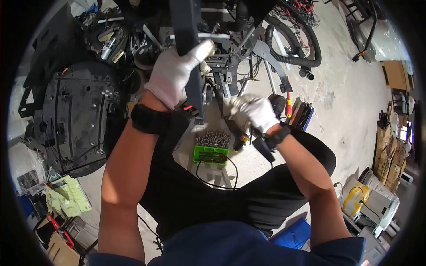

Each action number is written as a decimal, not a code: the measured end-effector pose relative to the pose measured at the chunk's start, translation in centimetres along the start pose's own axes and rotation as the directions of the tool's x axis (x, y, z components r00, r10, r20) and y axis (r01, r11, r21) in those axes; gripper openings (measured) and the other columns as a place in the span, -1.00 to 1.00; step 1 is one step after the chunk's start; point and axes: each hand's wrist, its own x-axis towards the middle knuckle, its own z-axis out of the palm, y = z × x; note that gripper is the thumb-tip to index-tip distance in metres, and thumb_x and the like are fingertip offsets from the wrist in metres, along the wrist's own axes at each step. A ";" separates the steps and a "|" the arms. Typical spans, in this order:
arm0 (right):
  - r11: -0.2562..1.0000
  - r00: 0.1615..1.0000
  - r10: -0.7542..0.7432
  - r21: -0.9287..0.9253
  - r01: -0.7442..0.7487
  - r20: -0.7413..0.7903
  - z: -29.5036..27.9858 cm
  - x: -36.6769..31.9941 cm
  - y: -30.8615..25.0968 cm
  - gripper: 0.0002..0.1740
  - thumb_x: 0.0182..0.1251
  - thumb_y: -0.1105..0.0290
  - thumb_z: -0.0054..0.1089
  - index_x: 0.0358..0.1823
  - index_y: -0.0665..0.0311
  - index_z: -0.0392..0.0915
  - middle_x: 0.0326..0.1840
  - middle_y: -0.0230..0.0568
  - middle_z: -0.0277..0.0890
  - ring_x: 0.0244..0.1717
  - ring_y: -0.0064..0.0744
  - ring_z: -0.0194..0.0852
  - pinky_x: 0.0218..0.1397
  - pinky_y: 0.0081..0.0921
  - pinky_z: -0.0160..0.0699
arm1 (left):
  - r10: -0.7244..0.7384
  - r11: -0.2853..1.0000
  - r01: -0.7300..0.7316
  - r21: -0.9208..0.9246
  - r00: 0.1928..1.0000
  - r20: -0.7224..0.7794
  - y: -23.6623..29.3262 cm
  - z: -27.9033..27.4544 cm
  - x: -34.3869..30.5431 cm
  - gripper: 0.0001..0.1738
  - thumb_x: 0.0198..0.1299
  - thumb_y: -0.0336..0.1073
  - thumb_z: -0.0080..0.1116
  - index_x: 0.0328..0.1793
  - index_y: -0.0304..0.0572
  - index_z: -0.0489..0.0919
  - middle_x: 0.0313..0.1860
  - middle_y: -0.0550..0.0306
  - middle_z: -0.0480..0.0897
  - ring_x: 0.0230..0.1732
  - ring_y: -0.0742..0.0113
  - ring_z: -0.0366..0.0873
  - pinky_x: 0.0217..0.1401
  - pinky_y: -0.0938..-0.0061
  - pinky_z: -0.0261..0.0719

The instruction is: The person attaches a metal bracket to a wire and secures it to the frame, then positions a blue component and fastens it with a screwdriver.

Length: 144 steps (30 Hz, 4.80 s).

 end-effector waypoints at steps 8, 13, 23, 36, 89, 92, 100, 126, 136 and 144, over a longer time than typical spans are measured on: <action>0.642 0.954 0.241 -0.766 -0.018 0.180 4.9 0.6 12.4 -0.47 0.15 -0.13 0.10 -0.27 0.24 0.66 -0.28 0.06 0.60 -0.18 0.04 0.56 -0.03 -0.22 0.48 | 0.165 0.942 -0.175 -0.287 0.984 -0.060 0.2 -0.9 -0.6 -0.82 0.27 -0.31 0.13 -0.11 -0.27 0.57 -0.30 0.19 0.61 -0.41 0.50 0.48 -0.33 0.59 0.49; 0.593 0.890 0.395 -0.803 -0.059 0.226 4.4 0.6 15.2 -0.45 0.18 -0.12 0.06 -0.19 0.26 0.64 -0.28 0.11 0.59 -0.15 0.07 0.55 -0.03 -0.22 0.48 | 0.165 0.959 -0.176 -0.223 0.984 -0.070 0.1 -1.7 -0.4 -0.81 0.25 -0.29 0.16 -0.09 -0.23 0.56 -0.31 0.19 0.61 -0.44 0.50 0.46 -0.37 0.58 0.48; 0.995 0.999 0.024 -0.091 -0.028 -0.039 -0.6 4.8 7.8 -0.57 0.43 0.09 -0.04 -0.23 0.35 0.60 -0.37 -0.31 0.60 -0.45 -0.54 0.45 -0.32 -0.59 0.44 | 0.217 0.874 -0.133 -0.467 0.967 0.131 0.3 -1.3 -0.5 -0.81 0.33 -0.24 0.05 -0.11 -0.21 0.51 -0.23 0.13 0.54 -0.36 0.40 0.43 -0.15 0.40 0.44; 0.993 0.995 -0.067 -0.096 0.074 0.067 0.3 3.9 -2.7 -0.37 0.45 -0.14 -0.27 -0.11 0.26 0.60 -0.33 -0.16 0.65 -0.54 -0.40 0.48 -0.37 -0.46 0.46 | 0.242 0.785 -0.026 -0.619 0.933 0.268 -1.3 -1.4 -0.9 -0.76 0.35 -0.13 -0.04 -0.21 -0.09 0.54 -0.32 0.14 0.51 -0.44 0.34 0.35 -0.18 0.34 0.35; 0.814 0.815 -0.579 -0.080 0.576 -0.028 -1.7 -2.3 -9.7 -0.50 0.18 0.28 0.30 0.17 0.16 0.48 -0.07 -0.10 0.60 -0.09 -0.29 0.63 -0.04 -0.56 0.53 | -0.002 0.983 0.029 -0.180 0.989 0.147 -3.2 3.1 -0.2 -0.85 0.21 -0.45 0.14 -0.11 -0.32 0.50 -0.35 0.19 0.54 -0.38 0.45 0.51 -0.29 0.53 0.55; 0.766 0.767 -0.639 -0.135 0.629 -0.052 -1.5 -2.4 -9.9 -0.51 0.18 0.31 0.30 0.17 0.21 0.48 -0.11 -0.12 0.63 -0.13 -0.37 0.65 -0.07 -0.58 0.55 | 0.012 0.982 0.009 -0.189 0.993 0.113 -3.0 2.8 -0.4 -0.86 0.18 -0.46 0.17 -0.14 -0.31 0.54 -0.36 0.22 0.56 -0.39 0.49 0.51 -0.31 0.58 0.51; 0.787 0.784 -0.616 -0.029 0.616 -0.077 -1.1 -1.9 -9.3 -0.68 0.07 0.46 0.39 -0.11 0.36 0.62 -0.17 -0.19 0.66 -0.21 -0.56 0.63 -0.09 -0.66 0.56 | 0.084 0.963 -0.059 -0.262 0.993 0.086 -2.6 2.7 -0.7 -0.89 0.15 -0.48 0.18 -0.19 -0.31 0.58 -0.37 0.25 0.59 -0.41 0.54 0.51 -0.32 0.64 0.48; 0.859 0.903 -0.429 0.316 0.403 0.014 -0.7 -2.2 -10.9 -0.68 0.11 0.53 0.36 -0.08 0.44 0.59 -0.15 -0.20 0.62 -0.15 -0.58 0.55 -0.03 -0.64 0.52 | 0.089 0.966 -0.055 -0.253 0.988 0.122 -2.7 1.3 -0.8 -0.84 0.20 -0.40 0.14 -0.14 -0.35 0.58 -0.40 0.23 0.59 -0.41 0.52 0.52 -0.32 0.62 0.49; 0.895 0.927 -0.375 0.256 0.365 -0.014 -1.2 -2.5 -11.7 -0.80 0.19 0.51 0.28 -0.15 0.40 0.63 -0.19 -0.26 0.63 -0.14 -0.61 0.52 -0.01 -0.66 0.49 | 0.100 0.966 -0.078 -0.246 0.992 0.076 -3.2 0.8 -0.5 -0.83 0.27 -0.37 -0.01 -0.19 -0.36 0.51 -0.38 0.13 0.52 -0.44 0.39 0.46 -0.23 0.43 0.48; 0.929 0.958 -0.245 0.248 0.276 -0.148 -1.8 -2.4 -12.1 -0.79 0.26 0.34 0.27 -0.20 0.34 0.63 -0.43 -0.45 0.55 -0.42 -0.78 0.40 -0.37 -0.78 0.33 | 0.046 0.875 0.014 -0.483 0.993 0.113 -3.1 0.6 -0.6 -0.76 0.26 -0.25 -0.04 -0.21 -0.34 0.48 -0.30 -0.01 0.53 -0.42 0.32 0.44 -0.21 0.36 0.45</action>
